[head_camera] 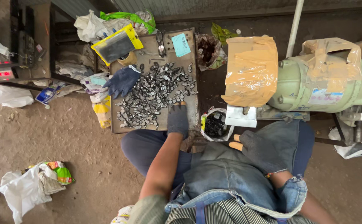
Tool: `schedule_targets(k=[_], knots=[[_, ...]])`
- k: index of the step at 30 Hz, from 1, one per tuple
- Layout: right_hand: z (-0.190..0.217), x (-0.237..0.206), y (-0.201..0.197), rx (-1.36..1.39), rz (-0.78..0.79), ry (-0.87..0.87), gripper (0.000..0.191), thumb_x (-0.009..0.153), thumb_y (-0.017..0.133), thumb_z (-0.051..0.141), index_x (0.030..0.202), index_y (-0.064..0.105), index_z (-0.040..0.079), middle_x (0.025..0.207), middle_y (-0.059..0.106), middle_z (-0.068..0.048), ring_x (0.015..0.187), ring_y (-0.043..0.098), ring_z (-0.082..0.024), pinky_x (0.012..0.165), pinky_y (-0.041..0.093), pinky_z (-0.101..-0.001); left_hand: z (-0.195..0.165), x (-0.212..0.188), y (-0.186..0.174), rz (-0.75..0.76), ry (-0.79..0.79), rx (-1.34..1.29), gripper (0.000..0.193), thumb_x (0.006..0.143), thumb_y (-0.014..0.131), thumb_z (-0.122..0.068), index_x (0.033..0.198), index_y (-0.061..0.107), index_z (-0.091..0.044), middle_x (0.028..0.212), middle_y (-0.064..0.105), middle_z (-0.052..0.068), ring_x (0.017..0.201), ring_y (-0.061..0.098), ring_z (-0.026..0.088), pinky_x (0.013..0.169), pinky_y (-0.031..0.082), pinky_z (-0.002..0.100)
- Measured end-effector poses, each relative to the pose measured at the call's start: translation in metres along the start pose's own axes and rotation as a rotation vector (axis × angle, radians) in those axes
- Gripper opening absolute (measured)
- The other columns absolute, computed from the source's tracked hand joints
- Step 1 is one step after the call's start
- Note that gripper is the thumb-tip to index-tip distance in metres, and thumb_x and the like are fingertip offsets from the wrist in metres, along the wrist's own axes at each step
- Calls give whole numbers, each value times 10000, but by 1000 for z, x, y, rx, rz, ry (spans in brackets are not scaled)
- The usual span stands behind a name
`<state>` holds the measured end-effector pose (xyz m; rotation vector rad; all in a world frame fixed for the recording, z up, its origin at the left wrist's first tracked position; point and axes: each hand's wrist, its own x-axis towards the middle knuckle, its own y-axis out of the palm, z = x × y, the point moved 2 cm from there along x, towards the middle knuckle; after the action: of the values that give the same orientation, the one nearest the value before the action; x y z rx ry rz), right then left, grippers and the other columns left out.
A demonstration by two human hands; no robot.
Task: The person sits on the floor at a bench grinder and sharpens/grinds small metal pieces one at a time, holding each piece against the spinning wheel with both gloved hands while sparks fly, then places the finished piece on a tray filled with similar ground pieces and picks up the next one.
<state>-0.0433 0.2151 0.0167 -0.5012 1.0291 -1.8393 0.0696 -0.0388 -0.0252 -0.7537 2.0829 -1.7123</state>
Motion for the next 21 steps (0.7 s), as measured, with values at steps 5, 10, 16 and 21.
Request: schedule_targets(k=[5,10,16,21], knots=[[22,0,-22,27,-77,-54,299,850,725,356,1053,715,138,887,649,-94,826,649,-311,685,501,-415,0,1,7,225,-99,-55,246,939,552,-80,1165,646,-91,1084,687,181,1024,672,388,847,543,502],[49,-1,-58,28,-233,-232,358,814,803,331,1049,700,81,857,665,-86,766,643,-294,659,488,-407,-26,-21,14,407,-673,-1027,319,937,571,-109,1252,612,-140,1040,712,140,931,684,305,803,545,449],[51,2,-69,237,-238,-108,307,854,755,216,1130,728,87,928,702,-92,833,680,-281,713,518,-375,-98,-45,-5,154,-263,-1657,288,1016,633,-128,1291,603,-47,1206,672,125,1123,635,220,981,525,336],[21,20,-63,91,-384,25,281,888,755,215,1104,702,43,989,688,-159,931,662,-346,800,511,-417,-101,-6,-31,-69,295,-734,302,865,749,-183,1108,670,-22,1087,682,220,1046,653,408,918,512,466]])
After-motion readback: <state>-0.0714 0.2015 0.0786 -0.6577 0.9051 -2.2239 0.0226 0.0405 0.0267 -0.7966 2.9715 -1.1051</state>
